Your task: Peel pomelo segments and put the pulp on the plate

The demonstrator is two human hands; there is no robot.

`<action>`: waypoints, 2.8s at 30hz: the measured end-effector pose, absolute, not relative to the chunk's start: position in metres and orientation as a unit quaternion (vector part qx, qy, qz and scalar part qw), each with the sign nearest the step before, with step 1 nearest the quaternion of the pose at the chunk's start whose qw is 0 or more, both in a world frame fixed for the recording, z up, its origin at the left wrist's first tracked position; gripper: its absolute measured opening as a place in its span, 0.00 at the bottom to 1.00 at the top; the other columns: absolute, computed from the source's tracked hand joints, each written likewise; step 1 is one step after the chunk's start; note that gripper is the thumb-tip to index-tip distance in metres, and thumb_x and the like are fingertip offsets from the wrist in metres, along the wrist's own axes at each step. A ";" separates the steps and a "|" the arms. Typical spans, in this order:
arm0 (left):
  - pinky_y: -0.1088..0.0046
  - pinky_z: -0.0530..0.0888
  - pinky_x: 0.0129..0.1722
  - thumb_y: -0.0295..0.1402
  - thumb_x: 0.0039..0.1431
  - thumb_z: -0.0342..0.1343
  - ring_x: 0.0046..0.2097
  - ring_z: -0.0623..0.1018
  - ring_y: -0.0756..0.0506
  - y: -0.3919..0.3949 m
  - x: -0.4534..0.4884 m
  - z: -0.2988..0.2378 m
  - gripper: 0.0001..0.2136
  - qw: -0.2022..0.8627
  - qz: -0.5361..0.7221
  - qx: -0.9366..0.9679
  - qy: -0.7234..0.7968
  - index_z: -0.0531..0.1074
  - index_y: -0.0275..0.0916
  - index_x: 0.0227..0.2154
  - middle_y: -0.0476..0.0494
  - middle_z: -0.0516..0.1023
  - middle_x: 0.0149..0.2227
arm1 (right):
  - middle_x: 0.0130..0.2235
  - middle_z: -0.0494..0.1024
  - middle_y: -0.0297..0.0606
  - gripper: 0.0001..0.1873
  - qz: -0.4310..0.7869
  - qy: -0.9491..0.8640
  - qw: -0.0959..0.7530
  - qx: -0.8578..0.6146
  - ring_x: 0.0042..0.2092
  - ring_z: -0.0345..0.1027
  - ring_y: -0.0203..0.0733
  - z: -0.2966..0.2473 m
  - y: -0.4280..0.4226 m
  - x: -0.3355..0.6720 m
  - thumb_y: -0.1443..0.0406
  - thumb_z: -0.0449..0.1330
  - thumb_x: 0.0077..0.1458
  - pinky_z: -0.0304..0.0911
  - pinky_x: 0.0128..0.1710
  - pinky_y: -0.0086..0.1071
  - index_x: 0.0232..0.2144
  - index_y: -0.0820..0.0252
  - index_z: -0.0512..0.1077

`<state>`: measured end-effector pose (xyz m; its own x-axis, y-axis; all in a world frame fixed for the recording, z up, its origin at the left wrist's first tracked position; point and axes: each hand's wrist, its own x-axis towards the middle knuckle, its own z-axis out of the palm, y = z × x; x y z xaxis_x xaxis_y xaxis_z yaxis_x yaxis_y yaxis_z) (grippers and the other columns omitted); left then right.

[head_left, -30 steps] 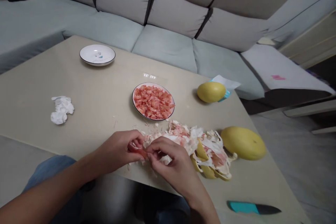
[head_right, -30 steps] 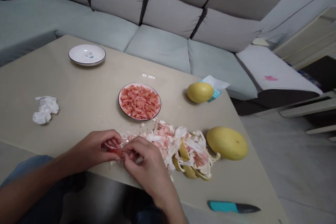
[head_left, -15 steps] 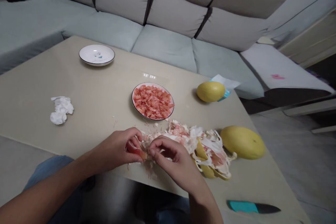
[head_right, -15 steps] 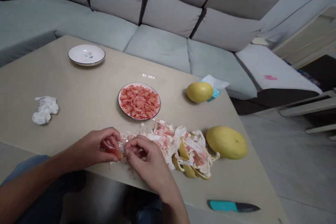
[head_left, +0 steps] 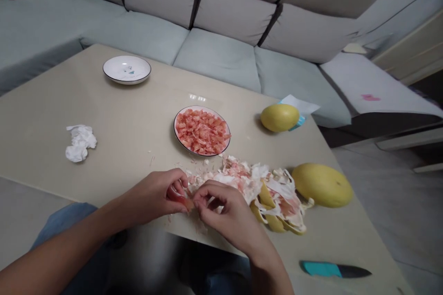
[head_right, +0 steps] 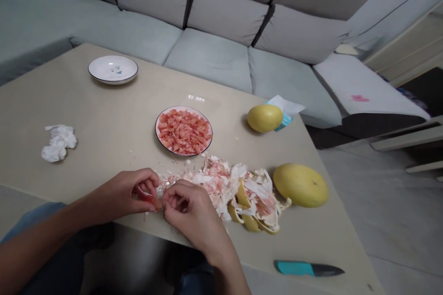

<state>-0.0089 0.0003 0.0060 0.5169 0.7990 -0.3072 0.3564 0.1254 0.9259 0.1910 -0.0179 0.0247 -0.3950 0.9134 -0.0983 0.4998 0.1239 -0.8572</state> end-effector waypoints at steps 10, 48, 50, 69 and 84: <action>0.72 0.73 0.36 0.30 0.48 0.62 0.37 0.79 0.46 0.001 -0.009 0.005 0.13 0.586 0.175 0.642 0.463 0.69 0.41 0.37 0.50 0.79 0.33 | 0.29 0.75 0.33 0.09 0.440 -0.704 0.223 -0.511 0.30 0.68 0.34 0.026 -0.016 0.195 0.73 0.57 0.50 0.61 0.29 0.25 0.28 0.59 0.76; 0.73 0.72 0.37 0.32 0.50 0.64 0.37 0.78 0.46 0.010 -0.009 0.001 0.07 0.679 0.274 0.521 0.437 0.74 0.37 0.31 0.48 0.77 0.31 | 0.33 0.75 0.37 0.09 0.498 -0.593 0.361 -0.519 0.32 0.68 0.37 0.010 -0.015 0.180 0.59 0.63 0.54 0.63 0.29 0.28 0.31 0.59 0.75; 0.72 0.72 0.37 0.32 0.50 0.64 0.37 0.78 0.46 0.010 -0.010 0.002 0.07 0.683 0.277 0.515 0.437 0.74 0.37 0.31 0.48 0.77 0.31 | 0.32 0.74 0.36 0.11 0.534 -0.562 0.367 -0.514 0.30 0.67 0.36 0.009 -0.014 0.180 0.57 0.64 0.53 0.62 0.28 0.27 0.31 0.60 0.75; 0.75 0.68 0.35 0.38 0.50 0.66 0.34 0.73 0.51 0.015 -0.013 0.009 0.15 0.736 0.341 0.387 0.438 0.72 0.37 0.38 0.43 0.78 0.41 | 0.40 0.77 0.42 0.16 0.313 -0.557 0.493 -0.590 0.38 0.73 0.42 -0.005 0.060 0.213 0.55 0.62 0.53 0.70 0.42 0.38 0.37 0.61 0.74; 0.73 0.69 0.36 0.37 0.52 0.63 0.37 0.76 0.46 0.014 -0.005 0.000 0.10 0.665 0.337 0.513 0.425 0.72 0.37 0.34 0.47 0.77 0.34 | 0.41 0.79 0.39 0.13 0.455 -0.646 0.350 -0.502 0.36 0.72 0.39 0.022 0.010 0.192 0.59 0.65 0.51 0.68 0.35 0.31 0.39 0.57 0.77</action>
<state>-0.0053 0.0144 0.0003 0.4130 0.8839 -0.2195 -0.0119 0.2462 0.9691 0.1920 0.0099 0.0218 -0.2504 0.9681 -0.0041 0.3299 0.0813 -0.9405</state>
